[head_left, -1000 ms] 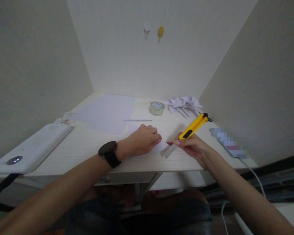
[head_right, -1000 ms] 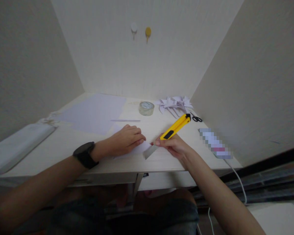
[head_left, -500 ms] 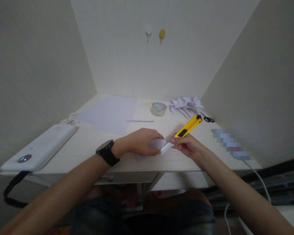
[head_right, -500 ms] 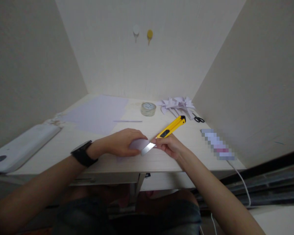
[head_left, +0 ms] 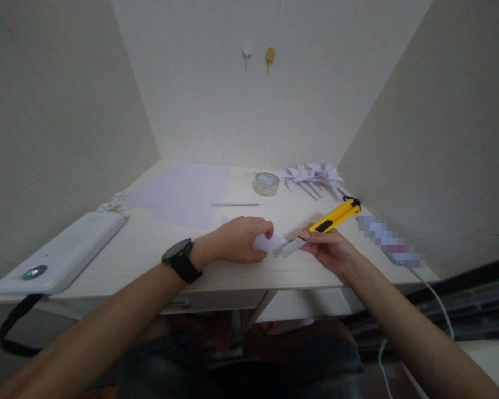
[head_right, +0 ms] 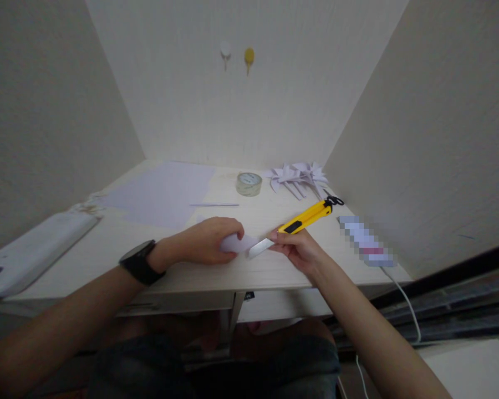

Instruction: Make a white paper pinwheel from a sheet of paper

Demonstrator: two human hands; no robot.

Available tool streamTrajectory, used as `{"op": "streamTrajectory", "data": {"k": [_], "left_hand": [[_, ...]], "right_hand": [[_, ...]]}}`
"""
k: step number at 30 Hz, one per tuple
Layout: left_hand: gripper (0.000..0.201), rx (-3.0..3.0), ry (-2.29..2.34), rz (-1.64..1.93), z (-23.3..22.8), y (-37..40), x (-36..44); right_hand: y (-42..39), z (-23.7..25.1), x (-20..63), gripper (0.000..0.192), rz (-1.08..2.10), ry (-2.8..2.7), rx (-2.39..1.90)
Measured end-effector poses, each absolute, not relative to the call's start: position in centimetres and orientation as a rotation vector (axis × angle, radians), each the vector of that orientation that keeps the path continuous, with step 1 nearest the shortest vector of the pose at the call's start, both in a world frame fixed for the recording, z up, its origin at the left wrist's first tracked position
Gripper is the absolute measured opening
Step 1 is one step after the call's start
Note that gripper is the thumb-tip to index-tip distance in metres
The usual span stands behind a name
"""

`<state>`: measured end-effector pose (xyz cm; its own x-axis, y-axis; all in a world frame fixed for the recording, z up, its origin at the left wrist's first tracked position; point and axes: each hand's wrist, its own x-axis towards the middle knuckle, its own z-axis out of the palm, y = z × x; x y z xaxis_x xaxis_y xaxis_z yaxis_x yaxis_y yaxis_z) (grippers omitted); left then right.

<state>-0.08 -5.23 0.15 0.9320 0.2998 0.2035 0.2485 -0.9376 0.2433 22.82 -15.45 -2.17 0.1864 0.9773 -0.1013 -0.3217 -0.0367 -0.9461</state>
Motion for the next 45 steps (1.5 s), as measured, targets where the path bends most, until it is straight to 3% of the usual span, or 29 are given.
{"op": "streamTrajectory", "data": {"k": [7, 16, 37, 45], "left_hand": [[0.021, 2.907, 0.288, 0.359, -0.3, -4.7, 0.0], [0.020, 2.888, 0.245, 0.350, 0.1, -4.6, -0.1], [0.021, 2.852, 0.244, 0.355, 0.2, -4.5, -0.1], [0.030, 2.819, 0.265, 0.316, 0.0, -4.3, -0.4]], "right_hand": [[-16.9, -3.5, 23.3, 0.028, 0.847, -0.950, -1.220], [-16.8, -4.2, 22.8, 0.024, 0.622, -1.249, -1.388], [-17.1, -3.5, 22.4, 0.021, 0.573, -1.323, -1.407], [-16.9, -4.2, 22.6, 0.022, 0.622, -1.089, -1.361]]}}
